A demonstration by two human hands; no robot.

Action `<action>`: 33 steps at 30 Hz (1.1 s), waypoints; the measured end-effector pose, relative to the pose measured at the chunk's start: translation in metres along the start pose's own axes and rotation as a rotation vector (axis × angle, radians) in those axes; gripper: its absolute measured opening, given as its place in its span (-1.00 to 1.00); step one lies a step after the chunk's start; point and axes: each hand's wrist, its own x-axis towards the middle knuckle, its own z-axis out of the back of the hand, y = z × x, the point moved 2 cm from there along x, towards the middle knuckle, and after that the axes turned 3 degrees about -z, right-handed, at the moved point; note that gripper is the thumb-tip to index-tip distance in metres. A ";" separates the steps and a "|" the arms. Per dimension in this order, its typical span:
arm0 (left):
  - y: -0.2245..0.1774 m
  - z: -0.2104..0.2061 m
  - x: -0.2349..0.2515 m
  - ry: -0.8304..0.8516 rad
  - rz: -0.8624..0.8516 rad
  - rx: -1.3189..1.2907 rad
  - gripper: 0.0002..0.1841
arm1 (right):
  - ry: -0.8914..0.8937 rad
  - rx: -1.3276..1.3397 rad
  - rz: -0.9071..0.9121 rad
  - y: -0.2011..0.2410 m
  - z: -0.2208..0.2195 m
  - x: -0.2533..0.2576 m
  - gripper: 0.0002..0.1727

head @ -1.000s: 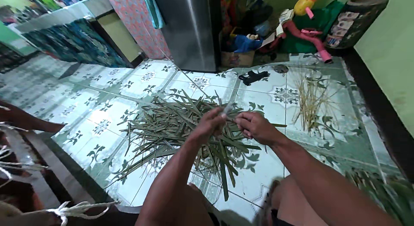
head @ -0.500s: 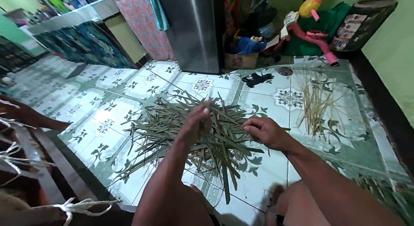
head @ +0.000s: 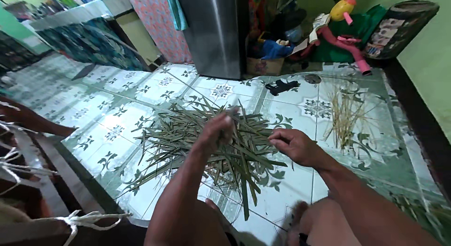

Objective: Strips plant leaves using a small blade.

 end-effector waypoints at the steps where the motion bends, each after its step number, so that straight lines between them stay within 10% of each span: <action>1: -0.008 0.010 0.000 -0.039 -0.072 0.000 -0.50 | 0.018 -0.005 0.004 -0.002 0.003 -0.001 -0.75; 11: 0.023 -0.003 0.002 -0.104 0.060 0.077 -0.56 | 0.285 0.079 -0.324 -0.006 -0.010 0.015 -0.62; 23: 0.036 -0.032 0.002 -0.015 0.157 0.067 -0.55 | -0.051 -0.155 -0.077 -0.006 -0.013 0.017 -0.69; 33: 0.021 -0.009 0.007 -0.138 0.045 -0.001 -0.58 | 0.012 -0.171 -0.022 -0.008 0.003 0.006 -0.68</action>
